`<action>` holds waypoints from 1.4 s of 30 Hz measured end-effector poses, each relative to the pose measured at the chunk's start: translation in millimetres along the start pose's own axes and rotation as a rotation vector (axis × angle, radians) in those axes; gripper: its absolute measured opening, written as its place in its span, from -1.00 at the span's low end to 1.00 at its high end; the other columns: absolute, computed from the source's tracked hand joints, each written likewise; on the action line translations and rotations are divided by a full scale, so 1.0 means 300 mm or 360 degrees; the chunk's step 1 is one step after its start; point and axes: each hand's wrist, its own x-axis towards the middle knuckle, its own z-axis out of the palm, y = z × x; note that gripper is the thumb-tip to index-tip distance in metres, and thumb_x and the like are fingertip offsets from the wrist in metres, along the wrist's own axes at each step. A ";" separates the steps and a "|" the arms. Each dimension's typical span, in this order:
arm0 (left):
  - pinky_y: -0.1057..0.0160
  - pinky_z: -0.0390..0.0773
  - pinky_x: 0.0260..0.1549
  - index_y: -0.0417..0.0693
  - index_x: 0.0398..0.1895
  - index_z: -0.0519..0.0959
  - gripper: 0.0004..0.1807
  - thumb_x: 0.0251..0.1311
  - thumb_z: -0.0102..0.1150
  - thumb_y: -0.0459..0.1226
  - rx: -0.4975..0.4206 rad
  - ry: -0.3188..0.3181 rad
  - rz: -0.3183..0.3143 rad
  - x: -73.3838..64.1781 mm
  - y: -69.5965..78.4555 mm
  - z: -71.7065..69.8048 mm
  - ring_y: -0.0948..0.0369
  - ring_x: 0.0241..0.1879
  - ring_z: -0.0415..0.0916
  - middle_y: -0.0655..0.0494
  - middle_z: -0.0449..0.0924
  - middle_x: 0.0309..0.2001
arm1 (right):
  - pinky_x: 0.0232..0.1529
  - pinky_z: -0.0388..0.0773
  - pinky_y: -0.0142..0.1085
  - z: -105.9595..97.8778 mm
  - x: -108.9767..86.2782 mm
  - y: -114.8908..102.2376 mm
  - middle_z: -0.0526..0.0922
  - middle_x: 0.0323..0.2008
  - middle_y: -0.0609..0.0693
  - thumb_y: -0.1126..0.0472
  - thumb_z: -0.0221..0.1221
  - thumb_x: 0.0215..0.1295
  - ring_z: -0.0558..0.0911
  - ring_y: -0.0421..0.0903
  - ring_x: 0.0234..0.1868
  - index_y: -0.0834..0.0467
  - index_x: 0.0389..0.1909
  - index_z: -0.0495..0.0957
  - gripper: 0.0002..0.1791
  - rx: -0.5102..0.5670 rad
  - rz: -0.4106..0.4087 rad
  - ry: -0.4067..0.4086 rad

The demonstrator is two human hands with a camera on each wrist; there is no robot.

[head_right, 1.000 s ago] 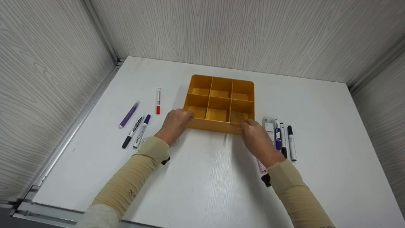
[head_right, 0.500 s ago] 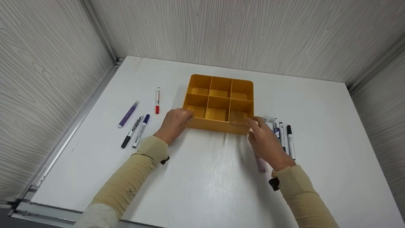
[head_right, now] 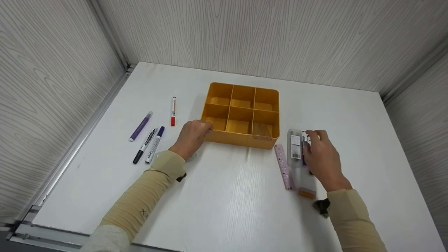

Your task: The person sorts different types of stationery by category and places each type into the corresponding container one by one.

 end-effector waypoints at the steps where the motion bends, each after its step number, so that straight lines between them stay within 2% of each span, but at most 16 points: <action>1: 0.21 0.65 -0.43 -0.14 -0.37 0.71 -0.84 0.18 0.18 -0.50 0.0004 0.0012 0.0004 -0.001 0.000 0.001 0.12 -0.49 0.63 0.00 0.68 -0.50 | -0.48 0.47 -0.17 -0.004 -0.005 0.013 0.45 0.06 0.38 0.47 0.08 0.26 0.64 0.20 -0.24 0.35 0.18 0.43 -0.56 -0.0004 0.0025 0.0017; 4: 0.19 0.65 -0.45 -0.15 -0.40 0.70 -0.84 0.16 0.19 -0.51 0.0017 0.0042 0.0014 -0.004 -0.001 0.002 0.10 -0.49 0.64 -0.01 0.67 -0.51 | -0.53 0.38 -0.24 -0.012 -0.022 0.047 0.44 0.04 0.42 0.46 0.07 0.26 0.63 0.26 -0.25 0.36 0.17 0.43 -0.58 -0.0019 0.0120 0.0029; 7: 0.19 0.66 -0.45 -0.16 -0.40 0.71 -0.84 0.16 0.18 -0.52 0.0029 0.0060 0.0023 -0.004 -0.002 0.003 0.10 -0.49 0.64 -0.02 0.67 -0.52 | -0.56 0.37 -0.23 -0.013 -0.041 0.078 0.43 0.02 0.46 0.44 0.05 0.27 0.62 0.30 -0.29 0.38 0.15 0.43 -0.60 -0.0038 0.0194 0.0016; 12: 0.20 0.65 -0.45 -0.16 -0.39 0.72 -0.83 0.16 0.17 -0.52 0.0029 0.0072 0.0032 -0.004 -0.003 0.004 0.11 -0.50 0.63 -0.03 0.67 -0.52 | -0.60 0.38 -0.22 -0.007 -0.068 0.117 0.42 -0.01 0.53 0.41 0.03 0.30 0.63 0.30 -0.33 0.42 0.12 0.44 -0.62 -0.0050 0.0302 -0.0069; 16: 0.19 0.65 -0.47 -0.16 -0.41 0.72 -0.82 0.16 0.17 -0.52 0.0020 0.0086 0.0037 -0.004 -0.004 0.007 0.11 -0.51 0.63 -0.02 0.67 -0.53 | -0.60 0.37 -0.22 0.006 -0.089 0.143 0.45 -0.06 0.55 0.41 0.03 0.28 0.62 0.26 -0.38 0.46 0.09 0.43 -0.63 -0.0041 0.0338 -0.0155; 19: 0.18 0.64 -0.47 -0.16 -0.41 0.71 -0.83 0.16 0.17 -0.53 0.0007 0.0087 0.0040 -0.005 -0.004 0.007 0.11 -0.51 0.63 -0.02 0.68 -0.52 | -0.58 0.44 -0.16 0.017 -0.100 0.160 0.49 -0.11 0.54 0.38 0.05 0.29 0.61 0.26 -0.37 0.49 0.09 0.42 -0.61 -0.0038 0.0369 -0.0265; 22: 0.18 0.65 -0.47 -0.16 -0.39 0.71 -0.83 0.16 0.17 -0.52 -0.0001 0.0081 0.0036 -0.004 -0.004 0.007 0.11 -0.50 0.64 -0.02 0.69 -0.51 | -0.52 0.50 -0.12 0.026 -0.101 0.177 0.50 -0.13 0.53 0.32 0.05 0.32 0.60 0.22 -0.35 0.51 0.15 0.35 -0.55 -0.0036 0.0448 -0.0457; 25: 0.19 0.65 -0.45 -0.16 -0.34 0.72 -0.83 0.18 0.17 -0.51 -0.0010 0.0061 0.0024 -0.003 -0.004 0.005 0.12 -0.49 0.64 -0.02 0.70 -0.48 | -0.51 0.50 -0.17 0.034 -0.099 0.191 0.50 -0.12 0.52 0.27 0.03 0.36 0.59 0.14 -0.36 0.53 0.21 0.28 -0.49 -0.0029 0.0532 -0.0636; 28: 0.20 0.65 -0.43 -0.16 -0.32 0.72 -0.84 0.20 0.17 -0.50 -0.0021 0.0045 0.0012 -0.003 -0.004 0.004 0.12 -0.48 0.64 -0.02 0.71 -0.45 | -0.50 0.49 -0.21 0.042 -0.097 0.201 0.51 -0.14 0.50 0.26 0.03 0.37 0.58 0.09 -0.38 0.55 0.23 0.23 -0.46 -0.0011 0.0578 -0.0725; 36: 0.24 0.66 -0.40 -0.14 -0.32 0.70 -0.87 0.19 0.21 -0.49 0.0052 0.0006 0.0021 0.000 -0.001 -0.001 0.14 -0.47 0.64 -0.01 0.70 -0.45 | -0.49 0.49 -0.19 0.068 -0.104 0.228 0.55 -0.23 0.49 0.32 0.05 0.30 0.60 0.07 -0.41 0.61 0.20 0.20 -0.44 0.0031 0.0569 -0.0757; 42: 0.24 0.66 -0.39 -0.15 -0.30 0.71 -0.86 0.22 0.19 -0.48 0.0027 -0.0006 0.0013 -0.001 0.000 -0.001 0.14 -0.46 0.64 0.00 0.71 -0.44 | -0.43 0.51 -0.15 0.074 -0.106 0.251 0.54 -0.18 0.53 0.32 0.04 0.26 0.60 0.15 -0.34 0.64 0.25 0.11 -0.36 0.0047 0.0654 -0.0831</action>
